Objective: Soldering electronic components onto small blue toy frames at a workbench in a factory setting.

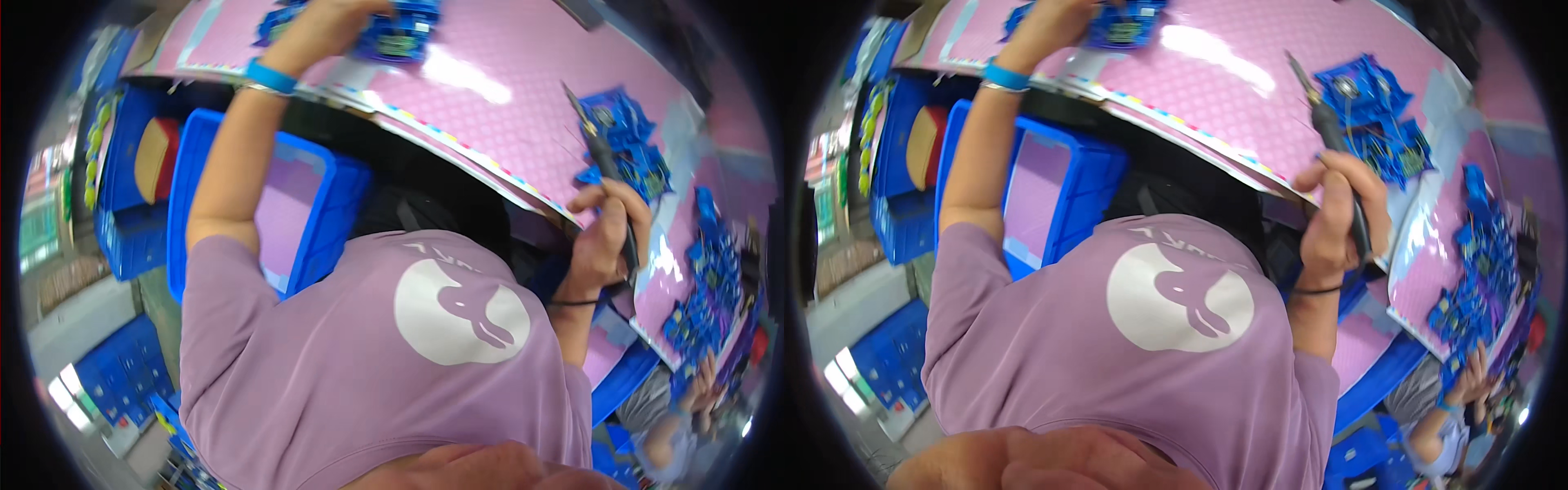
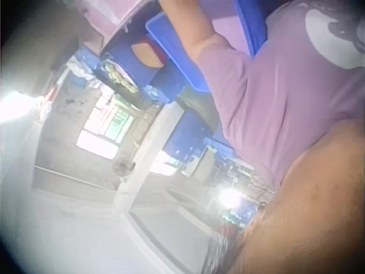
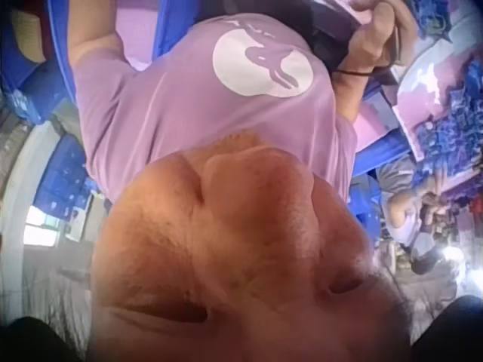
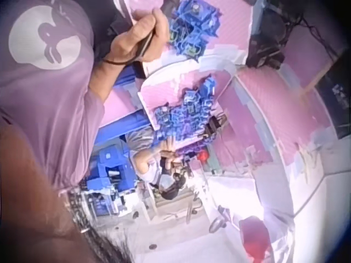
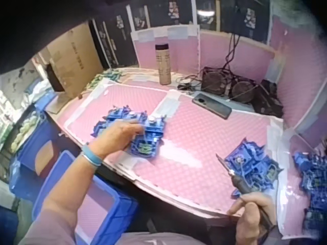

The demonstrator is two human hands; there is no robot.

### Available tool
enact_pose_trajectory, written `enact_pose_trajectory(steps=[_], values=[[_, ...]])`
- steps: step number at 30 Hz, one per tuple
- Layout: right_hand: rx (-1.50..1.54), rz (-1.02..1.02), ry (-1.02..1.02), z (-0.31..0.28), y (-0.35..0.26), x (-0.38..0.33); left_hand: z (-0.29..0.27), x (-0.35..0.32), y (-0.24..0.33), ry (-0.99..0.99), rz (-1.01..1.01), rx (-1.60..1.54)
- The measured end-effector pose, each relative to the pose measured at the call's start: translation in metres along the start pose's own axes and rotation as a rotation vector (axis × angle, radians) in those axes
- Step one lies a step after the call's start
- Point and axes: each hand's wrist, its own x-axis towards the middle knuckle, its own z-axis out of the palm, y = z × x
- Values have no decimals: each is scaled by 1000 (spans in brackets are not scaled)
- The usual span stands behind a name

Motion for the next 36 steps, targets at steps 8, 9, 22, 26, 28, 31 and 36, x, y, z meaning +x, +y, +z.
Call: enact_pose_trajectory(steps=[8,9,22,26,28,31,36], values=[[-5,-2,11,-4,-2,7,-10,-50,-116,96,-34,192],[-41,-24,34,-8,1,5,-13,-60,-115,141,-165,225],[-349,-131,252,-32,26,3,104,35,207,79,197,-544],[-421,-196,251,-45,23,-5,143,70,215,110,231,-639],[-369,-150,281,-50,22,-10,152,80,216,177,241,-583],[-531,-296,230,-59,34,-12,156,85,205,222,232,-574],[-403,-318,256,-49,33,-4,126,74,183,211,109,-515]])
